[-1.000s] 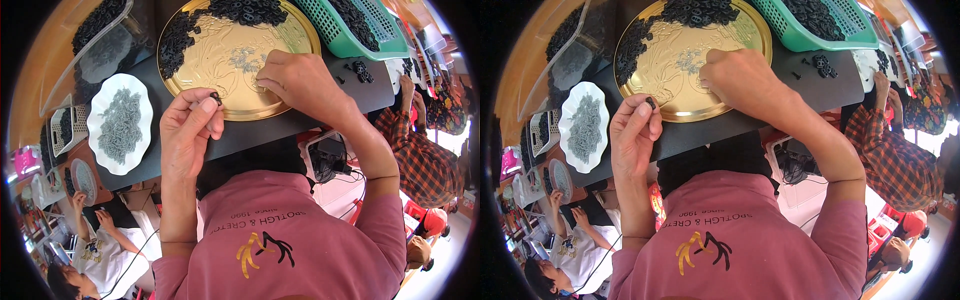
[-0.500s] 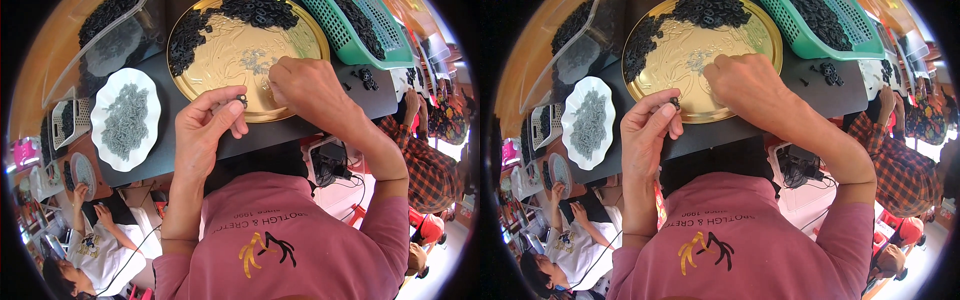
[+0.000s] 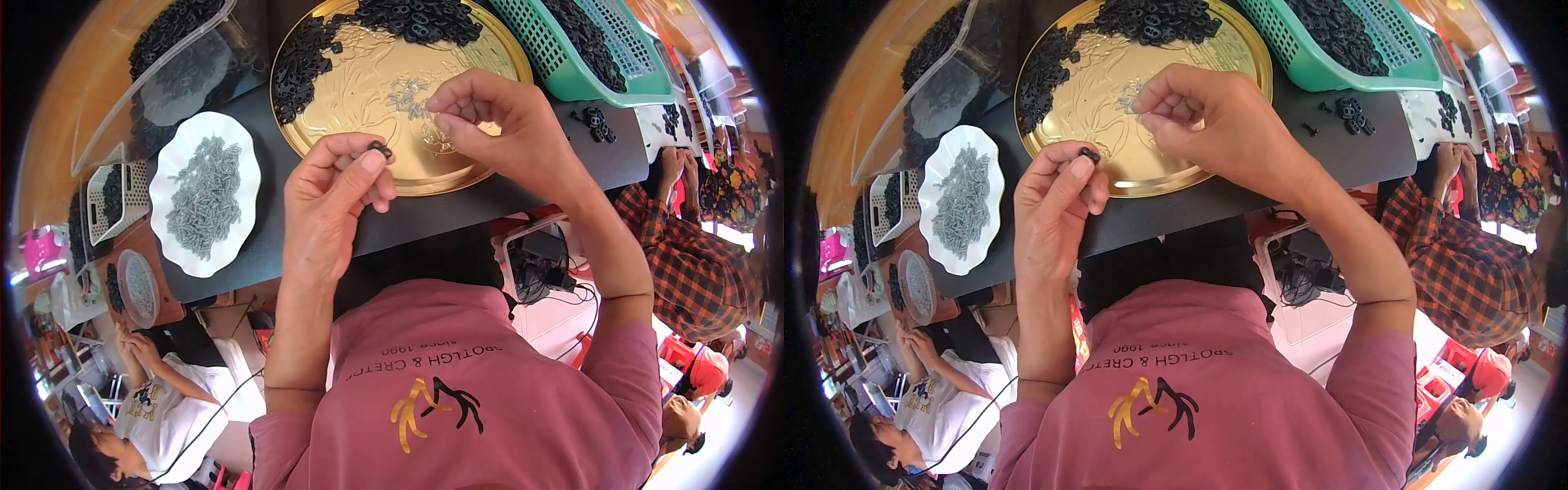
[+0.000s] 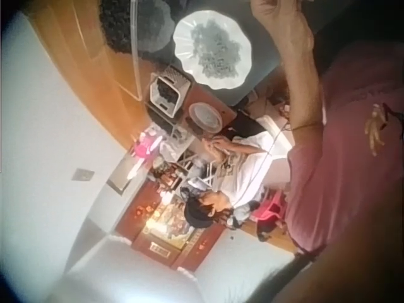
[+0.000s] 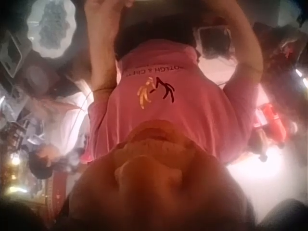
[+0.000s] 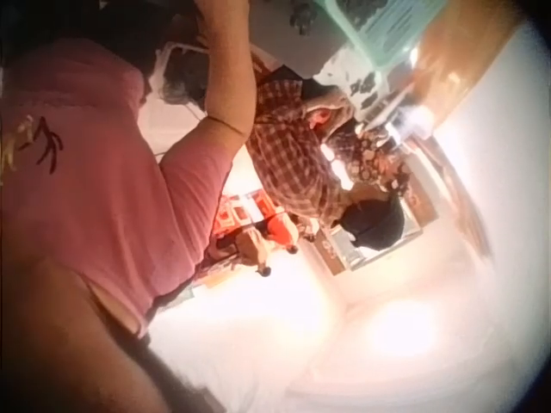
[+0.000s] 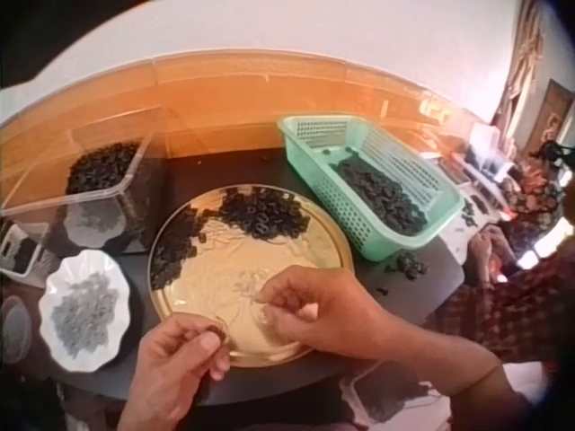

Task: The person assembles fasteners by picking up plastic components and screws from a tray and inserting the screws into the plastic pieces by hand.

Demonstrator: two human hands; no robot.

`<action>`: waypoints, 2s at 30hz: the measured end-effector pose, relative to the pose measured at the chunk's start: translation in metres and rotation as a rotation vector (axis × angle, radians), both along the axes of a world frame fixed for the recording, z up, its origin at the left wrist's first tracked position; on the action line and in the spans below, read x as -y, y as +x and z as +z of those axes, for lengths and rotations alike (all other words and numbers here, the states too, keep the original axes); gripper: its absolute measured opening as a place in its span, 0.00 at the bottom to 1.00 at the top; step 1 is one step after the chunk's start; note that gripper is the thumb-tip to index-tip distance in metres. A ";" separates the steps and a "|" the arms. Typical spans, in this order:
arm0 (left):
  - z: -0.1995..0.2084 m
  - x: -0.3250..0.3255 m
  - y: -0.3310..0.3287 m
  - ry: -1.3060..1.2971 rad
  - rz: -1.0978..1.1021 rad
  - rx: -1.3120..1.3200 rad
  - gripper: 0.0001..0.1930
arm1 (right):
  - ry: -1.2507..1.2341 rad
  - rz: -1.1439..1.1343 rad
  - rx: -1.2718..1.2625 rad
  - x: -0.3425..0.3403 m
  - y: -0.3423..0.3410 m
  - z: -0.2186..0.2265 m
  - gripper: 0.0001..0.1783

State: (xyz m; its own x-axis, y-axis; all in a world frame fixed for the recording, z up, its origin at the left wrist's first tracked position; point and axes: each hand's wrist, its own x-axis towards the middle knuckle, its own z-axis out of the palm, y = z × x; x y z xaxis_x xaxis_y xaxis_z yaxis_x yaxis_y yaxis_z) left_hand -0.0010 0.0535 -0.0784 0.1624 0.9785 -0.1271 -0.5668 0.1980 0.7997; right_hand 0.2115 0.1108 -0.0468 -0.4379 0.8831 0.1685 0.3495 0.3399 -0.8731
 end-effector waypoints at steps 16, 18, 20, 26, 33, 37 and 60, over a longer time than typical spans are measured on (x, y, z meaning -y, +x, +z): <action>0.008 -0.002 0.024 0.080 0.071 0.005 0.08 | -0.234 -0.115 -0.304 0.012 -0.013 -0.013 0.09; 0.008 -0.002 0.023 0.065 0.071 0.013 0.08 | -0.348 -0.089 -0.373 0.012 -0.011 -0.006 0.09; 0.010 -0.002 0.023 0.049 0.069 0.022 0.08 | -0.461 -0.064 -0.442 0.013 -0.010 -0.004 0.09; 0.000 -0.004 0.021 0.052 0.041 0.141 0.09 | -0.376 -0.092 -0.425 0.018 -0.011 0.002 0.09; 0.012 -0.001 0.025 0.041 0.075 0.061 0.08 | -0.267 -0.119 -0.364 0.022 -0.018 0.008 0.08; 0.010 0.000 0.023 0.053 0.049 0.047 0.07 | -0.111 -0.107 -0.310 0.022 -0.022 0.002 0.07; 0.011 0.004 0.023 0.071 0.105 -0.090 0.07 | 0.143 -0.095 -0.124 0.019 -0.024 -0.002 0.10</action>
